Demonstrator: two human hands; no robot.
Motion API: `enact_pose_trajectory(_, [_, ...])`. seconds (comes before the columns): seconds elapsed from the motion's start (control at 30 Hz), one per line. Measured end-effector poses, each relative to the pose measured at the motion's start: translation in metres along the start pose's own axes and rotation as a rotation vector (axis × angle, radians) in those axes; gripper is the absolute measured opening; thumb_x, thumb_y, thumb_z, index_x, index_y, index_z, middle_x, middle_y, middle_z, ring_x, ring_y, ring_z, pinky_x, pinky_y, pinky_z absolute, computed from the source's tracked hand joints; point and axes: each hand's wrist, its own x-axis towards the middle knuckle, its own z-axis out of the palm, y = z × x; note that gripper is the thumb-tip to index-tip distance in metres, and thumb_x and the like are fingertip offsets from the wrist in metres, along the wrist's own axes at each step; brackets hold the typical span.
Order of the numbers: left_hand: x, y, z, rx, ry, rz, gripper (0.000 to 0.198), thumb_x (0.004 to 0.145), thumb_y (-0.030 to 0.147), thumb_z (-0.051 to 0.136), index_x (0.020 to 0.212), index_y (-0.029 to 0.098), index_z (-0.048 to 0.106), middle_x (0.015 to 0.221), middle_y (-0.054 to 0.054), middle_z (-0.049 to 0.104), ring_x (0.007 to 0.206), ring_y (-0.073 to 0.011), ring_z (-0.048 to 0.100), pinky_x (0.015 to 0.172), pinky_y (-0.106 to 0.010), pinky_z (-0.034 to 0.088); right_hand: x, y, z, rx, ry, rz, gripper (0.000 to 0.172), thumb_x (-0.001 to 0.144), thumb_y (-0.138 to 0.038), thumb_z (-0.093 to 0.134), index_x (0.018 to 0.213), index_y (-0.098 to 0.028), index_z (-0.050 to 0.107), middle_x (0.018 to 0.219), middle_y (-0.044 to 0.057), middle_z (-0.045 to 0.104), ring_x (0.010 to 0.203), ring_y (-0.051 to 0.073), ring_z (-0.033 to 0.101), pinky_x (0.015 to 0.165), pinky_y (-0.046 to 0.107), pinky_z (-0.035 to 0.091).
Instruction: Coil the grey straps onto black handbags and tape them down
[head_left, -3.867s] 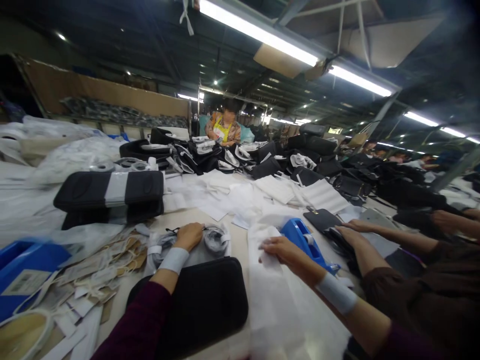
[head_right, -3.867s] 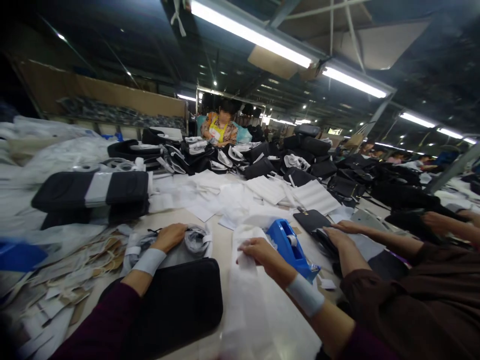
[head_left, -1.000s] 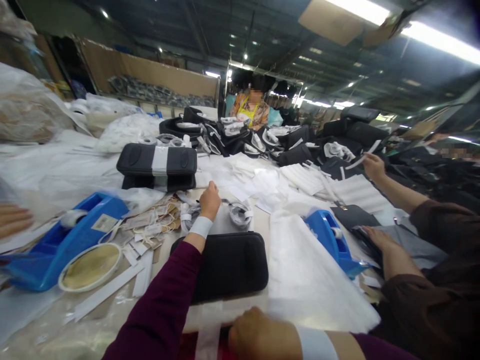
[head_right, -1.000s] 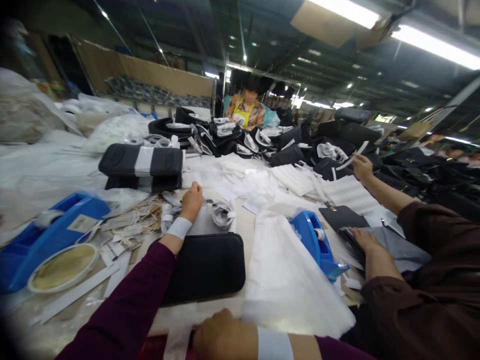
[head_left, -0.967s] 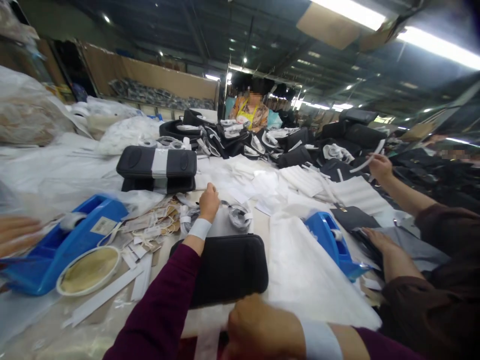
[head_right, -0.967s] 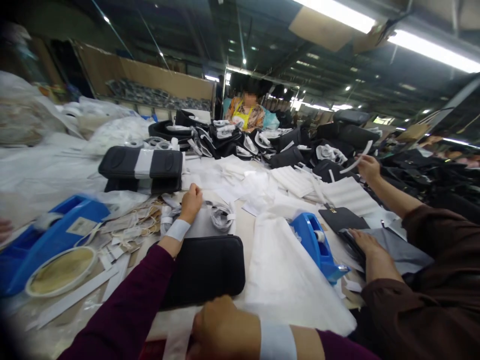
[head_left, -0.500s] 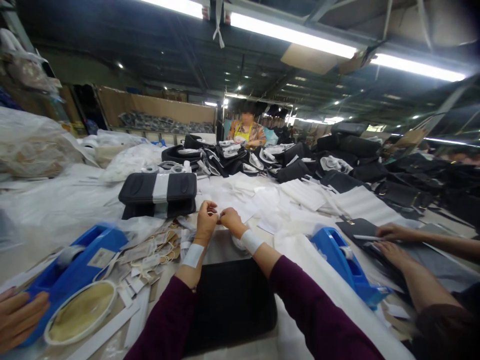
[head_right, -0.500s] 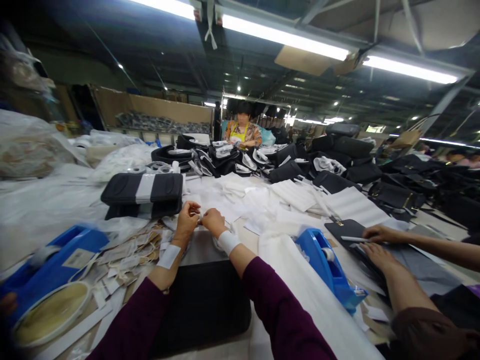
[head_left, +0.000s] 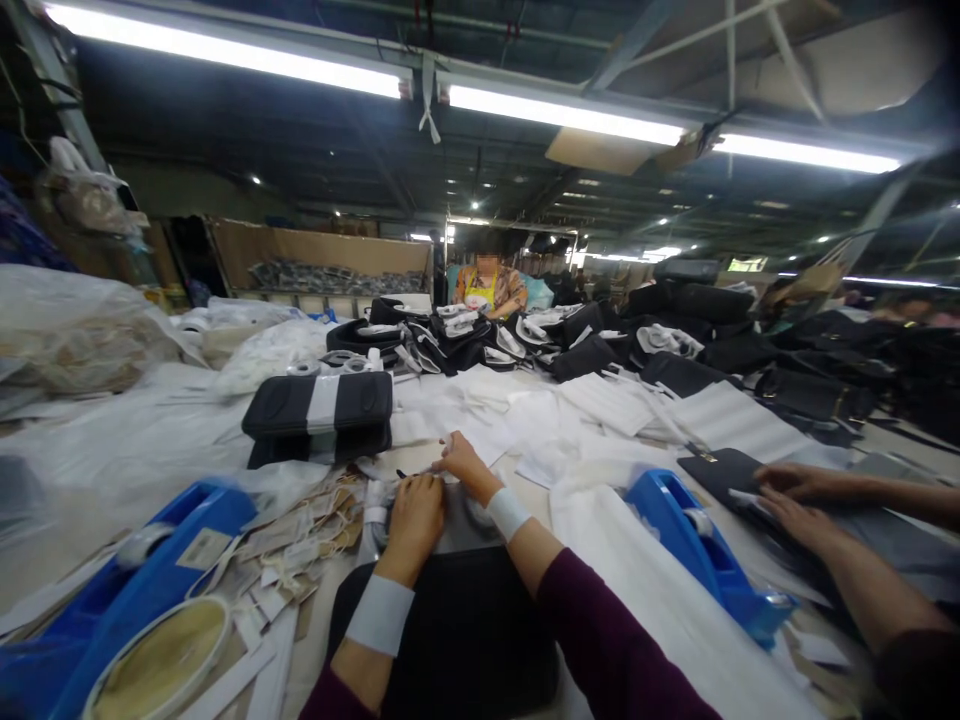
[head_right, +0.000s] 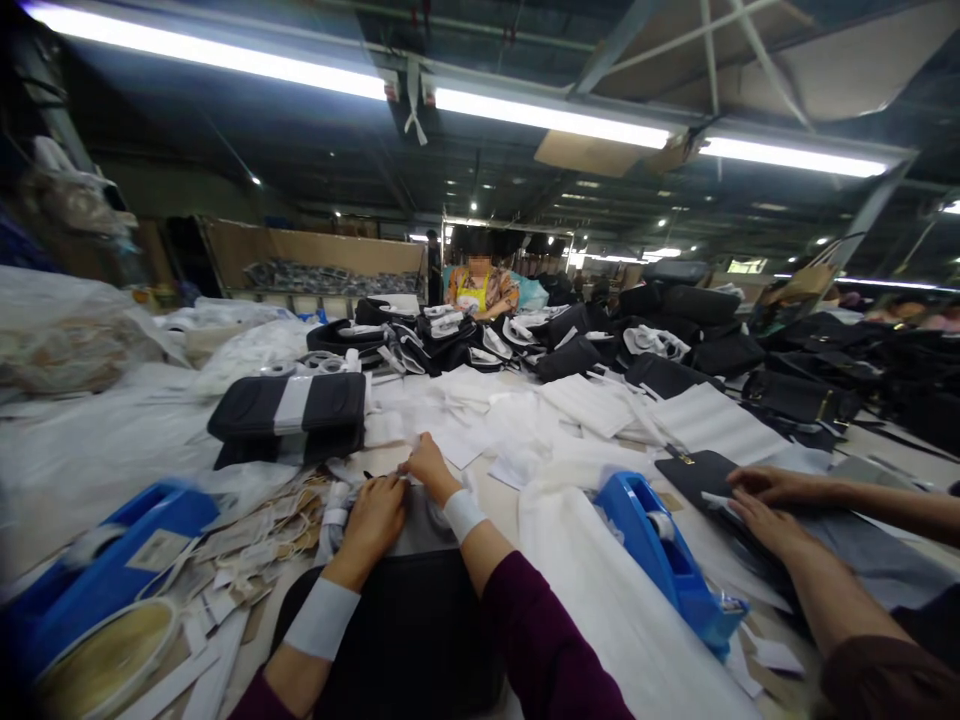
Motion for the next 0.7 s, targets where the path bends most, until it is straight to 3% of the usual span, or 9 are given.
enact_pose_trajectory(0.17, [-0.007,-0.001,0.003,0.066,-0.114,0.023,0.02,0.084,0.016,0.051,0.098,0.015,0.065,0.103,-0.011,0.067,0.106,-0.0272,0.056,0.104,-0.042,0.033,0.005,0.007,-0.009,-0.067,-0.127,0.006,0.014,0.089,-0.026,0.064,0.092,-0.013,0.06,0.079,-0.001,0.06,0.065,0.01,0.057,0.062,0.025,0.05])
enact_pose_trajectory(0.27, [-0.005,-0.001,0.004,0.079,-0.137,0.008,0.022,0.085,0.019,0.052,0.103,0.015,0.065,0.106,-0.012,0.066,0.108,-0.0286,0.055,0.103,-0.044,0.033,0.003,0.008,-0.007,-0.089,-0.139,-0.035,0.017,0.087,-0.027,0.067,0.08,-0.012,0.062,0.075,-0.002,0.062,0.067,0.011,0.059,0.066,0.027,0.05])
enact_pose_trajectory(0.47, [-0.005,-0.002,0.004,0.064,-0.154,0.015,0.024,0.087,0.02,0.049,0.102,0.016,0.068,0.105,-0.015,0.067,0.107,-0.0301,0.056,0.099,-0.044,0.035,-0.003,-0.002,0.003,-0.059,-0.047,-0.13,0.009,0.082,-0.02,0.064,0.08,-0.017,0.072,0.076,0.0,0.072,0.074,0.012,0.064,0.068,0.021,0.045])
enact_pose_trajectory(0.7, [-0.005,-0.002,0.003,0.054,-0.153,0.013,0.024,0.086,0.019,0.051,0.101,0.016,0.069,0.104,-0.014,0.067,0.106,-0.0306,0.056,0.098,-0.044,0.036,0.005,-0.009,0.003,-0.112,0.085,-0.092,0.014,0.082,-0.025,0.061,0.083,-0.022,0.075,0.081,-0.001,0.074,0.08,0.014,0.065,0.07,0.021,0.043])
